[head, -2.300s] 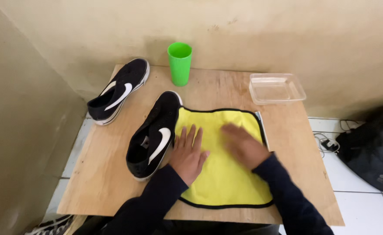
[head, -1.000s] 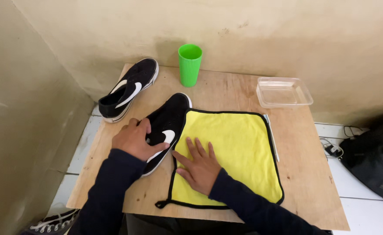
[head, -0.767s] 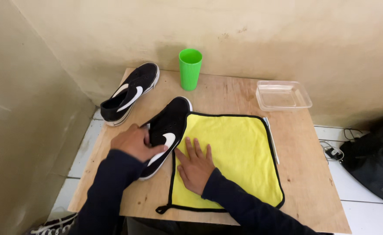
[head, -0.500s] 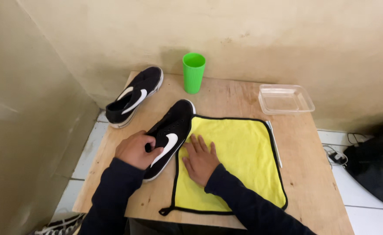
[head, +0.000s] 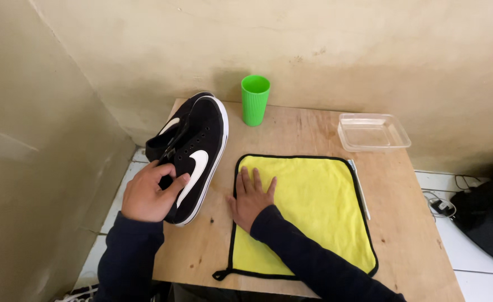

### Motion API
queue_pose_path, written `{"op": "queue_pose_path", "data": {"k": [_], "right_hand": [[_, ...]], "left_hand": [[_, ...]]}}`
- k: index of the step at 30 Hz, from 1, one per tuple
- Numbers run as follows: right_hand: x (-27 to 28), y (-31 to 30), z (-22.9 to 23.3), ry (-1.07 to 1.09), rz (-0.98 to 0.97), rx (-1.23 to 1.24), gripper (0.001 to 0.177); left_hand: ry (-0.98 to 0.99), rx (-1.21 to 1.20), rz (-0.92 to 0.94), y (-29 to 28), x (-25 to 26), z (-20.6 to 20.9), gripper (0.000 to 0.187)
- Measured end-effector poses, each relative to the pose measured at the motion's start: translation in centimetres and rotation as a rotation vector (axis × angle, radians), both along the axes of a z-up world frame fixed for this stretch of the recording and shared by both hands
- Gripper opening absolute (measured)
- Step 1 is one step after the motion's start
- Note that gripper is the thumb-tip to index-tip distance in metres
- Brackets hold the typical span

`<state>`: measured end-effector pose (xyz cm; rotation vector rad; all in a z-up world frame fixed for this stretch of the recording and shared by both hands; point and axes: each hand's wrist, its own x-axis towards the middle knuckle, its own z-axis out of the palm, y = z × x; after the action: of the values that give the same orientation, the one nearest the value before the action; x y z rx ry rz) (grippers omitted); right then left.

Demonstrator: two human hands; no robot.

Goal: The person cleans a shoe using a toothbrush and a cloth. They scrub the exterior surfaces and the inner lining of the shoe with the toothbrush and then wipe the shoe with a cloth.

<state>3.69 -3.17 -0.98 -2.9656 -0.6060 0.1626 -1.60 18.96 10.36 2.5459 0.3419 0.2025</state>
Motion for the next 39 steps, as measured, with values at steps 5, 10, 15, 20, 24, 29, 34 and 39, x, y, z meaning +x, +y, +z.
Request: {"op": "queue_pose_path", "data": {"k": [5, 10, 15, 20, 24, 29, 34, 39], "right_hand": [[0.2, 1.5, 0.7, -0.014, -0.011, 0.095, 0.067], [2.5, 3.1, -1.9, -0.025, 0.0, 0.216, 0.068], [4.7, -4.2, -4.2, -0.254, 0.226, 0.811, 0.047], [-0.4, -11.0, 3.5, -0.037, -0.112, 1.094, 0.046], [-1.5, -13.1, 2.9, 0.097, -0.231, 1.051, 0.087], [0.1, -15.9, -3.4, -0.058, -0.262, 0.837, 0.087], [0.1, -16.6, -5.5, -0.21, -0.184, 0.812, 0.069], [0.3, -17.2, -0.9, 0.063, -0.468, 0.414, 0.09]], "left_hand": [[-0.025, -0.061, 0.001, -0.1, -0.6, -0.2, 0.032], [-0.069, -0.102, -0.001, -0.8, -1.4, 1.5, 0.033], [-0.115, -0.24, -0.125, -3.9, -1.7, 1.0, 0.031], [-0.119, -0.008, -0.176, -12.8, -1.9, -2.0, 0.026], [-0.131, 0.004, -0.356, -18.7, -2.8, -3.3, 0.023], [-0.154, 0.007, -0.52, -20.0, -2.4, -4.4, 0.02], [0.026, -0.289, -0.588, -16.2, -0.5, -3.1, 0.082], [-0.108, 0.195, -0.189, -10.2, 8.1, -11.8, 0.072]]}}
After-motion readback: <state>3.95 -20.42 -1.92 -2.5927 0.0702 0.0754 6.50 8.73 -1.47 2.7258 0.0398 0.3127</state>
